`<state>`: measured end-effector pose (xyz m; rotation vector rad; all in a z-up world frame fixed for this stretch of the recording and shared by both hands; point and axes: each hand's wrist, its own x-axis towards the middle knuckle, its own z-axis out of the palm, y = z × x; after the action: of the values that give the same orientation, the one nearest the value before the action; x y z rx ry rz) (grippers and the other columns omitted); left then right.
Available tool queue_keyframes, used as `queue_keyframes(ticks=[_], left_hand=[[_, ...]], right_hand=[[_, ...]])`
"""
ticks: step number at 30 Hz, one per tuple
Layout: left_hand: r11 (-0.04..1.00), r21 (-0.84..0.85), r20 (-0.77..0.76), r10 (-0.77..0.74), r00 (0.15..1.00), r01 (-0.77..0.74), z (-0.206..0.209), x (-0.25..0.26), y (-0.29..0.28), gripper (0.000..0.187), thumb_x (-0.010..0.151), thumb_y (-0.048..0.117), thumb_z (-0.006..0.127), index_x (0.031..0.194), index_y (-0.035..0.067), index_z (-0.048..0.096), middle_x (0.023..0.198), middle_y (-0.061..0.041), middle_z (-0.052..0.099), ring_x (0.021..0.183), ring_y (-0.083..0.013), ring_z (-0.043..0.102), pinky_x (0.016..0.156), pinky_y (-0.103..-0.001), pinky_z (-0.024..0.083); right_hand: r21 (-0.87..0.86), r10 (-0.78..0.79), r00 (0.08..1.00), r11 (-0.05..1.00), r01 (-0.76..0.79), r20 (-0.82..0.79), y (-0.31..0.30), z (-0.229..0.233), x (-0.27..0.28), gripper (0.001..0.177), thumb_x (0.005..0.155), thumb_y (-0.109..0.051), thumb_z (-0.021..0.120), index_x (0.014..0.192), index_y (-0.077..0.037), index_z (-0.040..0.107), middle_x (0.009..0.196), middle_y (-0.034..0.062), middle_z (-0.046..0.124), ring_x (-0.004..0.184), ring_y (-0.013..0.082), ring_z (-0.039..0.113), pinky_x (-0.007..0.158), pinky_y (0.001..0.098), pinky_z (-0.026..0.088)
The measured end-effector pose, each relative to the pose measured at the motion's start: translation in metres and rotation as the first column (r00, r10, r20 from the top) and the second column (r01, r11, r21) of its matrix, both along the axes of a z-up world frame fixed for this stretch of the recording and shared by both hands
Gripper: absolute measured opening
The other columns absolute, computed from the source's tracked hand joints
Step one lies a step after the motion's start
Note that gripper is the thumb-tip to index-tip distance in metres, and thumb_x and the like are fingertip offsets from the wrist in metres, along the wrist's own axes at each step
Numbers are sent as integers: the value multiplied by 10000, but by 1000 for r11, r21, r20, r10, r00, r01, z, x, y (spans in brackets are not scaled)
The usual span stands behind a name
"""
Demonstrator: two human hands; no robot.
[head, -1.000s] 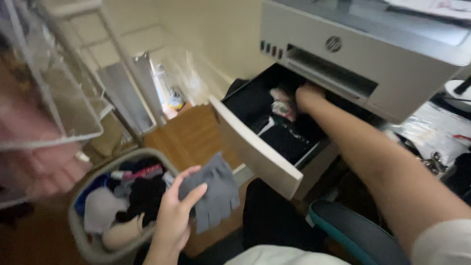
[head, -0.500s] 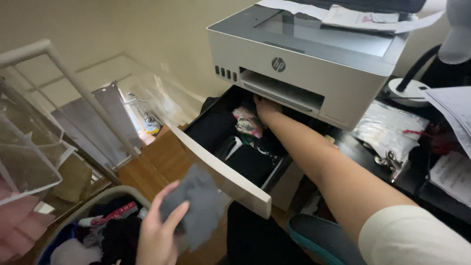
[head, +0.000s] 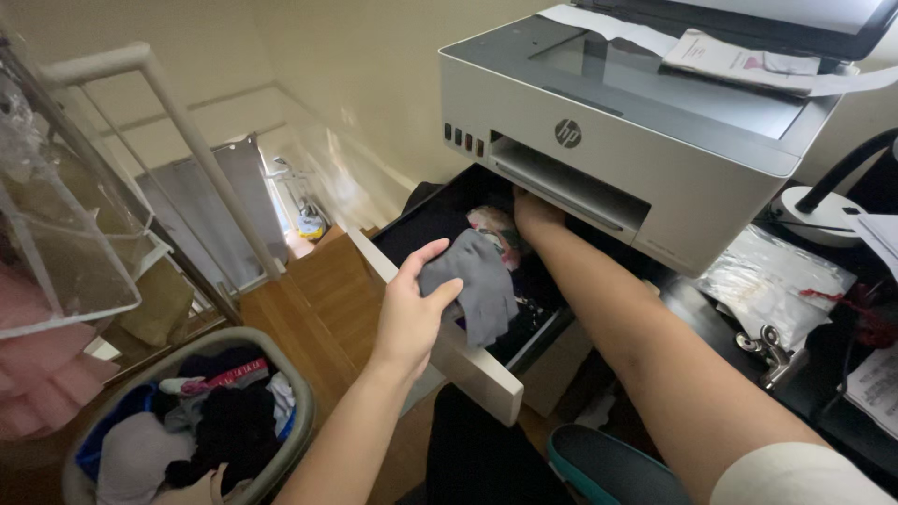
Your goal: The person folds several pieces of dark clothing by hand, smoothing and aligning edges before placing them into an open drawer. The person also folds a pair of gray gloves and places them in the same drawer.
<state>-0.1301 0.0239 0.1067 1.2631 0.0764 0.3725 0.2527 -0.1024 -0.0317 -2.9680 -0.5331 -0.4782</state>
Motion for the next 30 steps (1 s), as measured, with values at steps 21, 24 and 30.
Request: queue_keyframes(ticks=[21, 24, 30], left_hand=[[895, 435, -122, 170, 978, -102, -44, 30, -10, 442, 840, 54, 693, 1273, 134, 660, 1107, -148, 757, 963, -333, 729, 875, -388, 556], [853, 481, 135, 158, 978, -204, -48, 31, -6, 341, 826, 10, 699, 1159, 77, 736, 1118, -132, 771, 1046, -221, 718, 928, -331, 534], [928, 374, -181, 64, 981, 8, -52, 39, -4, 239, 890, 81, 645, 1073, 89, 798, 1066, -87, 783, 847, -165, 727, 773, -301, 595]], right_hand=[[-128, 115, 981, 987, -95, 155, 3, 33, -67, 360, 977, -93, 560, 1283, 89, 611, 1058, 288, 728, 942, 388, 748, 817, 461, 613], [-138, 146, 975, 983, -124, 165, 8, 57, -106, 434, 920, -89, 583, 1303, 115, 572, 952, 279, 734, 816, 381, 761, 696, 443, 631], [-49, 129, 988, 991, -125, 87, 3, 123, -165, 265, 901, -76, 614, 1128, 45, 677, 972, 280, 725, 900, 428, 735, 764, 494, 615]])
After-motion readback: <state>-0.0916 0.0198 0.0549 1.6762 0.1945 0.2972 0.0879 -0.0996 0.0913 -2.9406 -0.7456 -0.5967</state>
